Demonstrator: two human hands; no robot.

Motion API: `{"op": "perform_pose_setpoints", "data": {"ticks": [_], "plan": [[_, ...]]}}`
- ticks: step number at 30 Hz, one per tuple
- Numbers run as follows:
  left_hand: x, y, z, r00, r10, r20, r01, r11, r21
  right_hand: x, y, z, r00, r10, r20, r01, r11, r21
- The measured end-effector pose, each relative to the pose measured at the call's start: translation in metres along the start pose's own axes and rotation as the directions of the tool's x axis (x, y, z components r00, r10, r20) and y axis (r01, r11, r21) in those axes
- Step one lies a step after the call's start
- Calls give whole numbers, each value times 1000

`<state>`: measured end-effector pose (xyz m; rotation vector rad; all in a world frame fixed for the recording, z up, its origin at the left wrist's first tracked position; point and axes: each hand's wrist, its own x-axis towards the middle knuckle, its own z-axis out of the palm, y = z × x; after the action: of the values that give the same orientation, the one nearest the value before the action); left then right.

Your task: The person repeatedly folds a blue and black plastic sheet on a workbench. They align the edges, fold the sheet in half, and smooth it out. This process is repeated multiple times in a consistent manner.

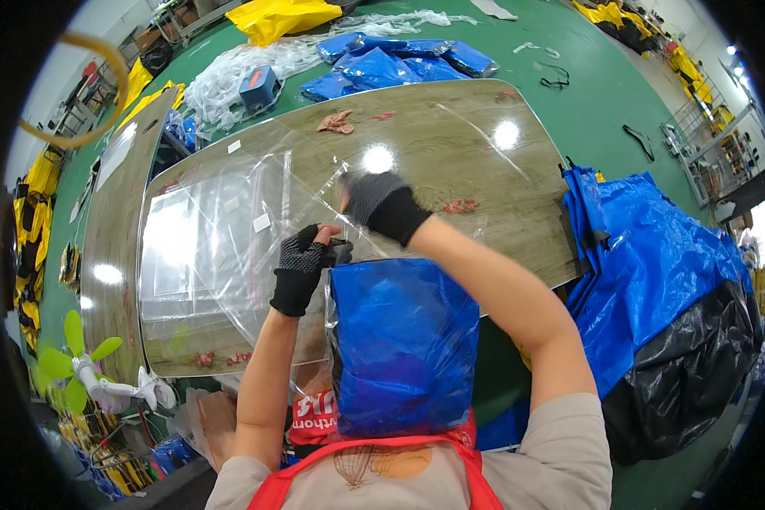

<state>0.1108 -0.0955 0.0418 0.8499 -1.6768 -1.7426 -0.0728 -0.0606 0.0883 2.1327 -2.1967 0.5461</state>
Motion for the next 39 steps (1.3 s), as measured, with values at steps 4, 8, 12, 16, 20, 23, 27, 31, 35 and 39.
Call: {"op": "perform_pose_setpoints", "data": {"ticks": [4, 8, 12, 16, 20, 23, 27, 31, 35, 39], "plan": [[-15, 11, -7, 995, -45, -90, 31, 988, -152, -12, 203, -59, 807, 525, -272, -177, 654, 736], [-33, 22, -21, 979, -30, -200, -29, 958, -285, -86, 149, -114, 557, 819, -139, -345, 381, 858], [-41, 35, -12, 982, 6, -189, -50, 972, -228, -120, 95, -57, 741, 448, 500, -611, 140, 779], [-42, 63, -34, 992, 58, -116, -36, 983, 180, -126, 75, -78, 811, 413, 415, -435, -50, 899], [-58, 109, -29, 983, -136, -123, 142, 989, 37, -147, 55, -88, 810, 441, 387, -275, -297, 914], [-65, 114, -15, 981, -109, -159, 54, 947, -315, -160, 43, -101, 864, 433, 256, -174, -220, 960], [-80, 56, -58, 978, 206, 3, -194, 926, -323, -196, 41, -114, 974, 227, -4, -70, 320, 945], [-95, 86, -59, 839, 215, 499, -392, 876, 282, -228, 50, -108, 994, 87, -59, -16, 679, 734], [-100, 78, -65, 771, 148, 620, -633, 65, 771, -238, 45, -102, 957, 288, 1, -198, 654, 730], [-79, 110, -73, 917, 142, 372, -396, 221, 891, -250, 47, -101, 964, 28, -266, 78, 921, 382]]}}
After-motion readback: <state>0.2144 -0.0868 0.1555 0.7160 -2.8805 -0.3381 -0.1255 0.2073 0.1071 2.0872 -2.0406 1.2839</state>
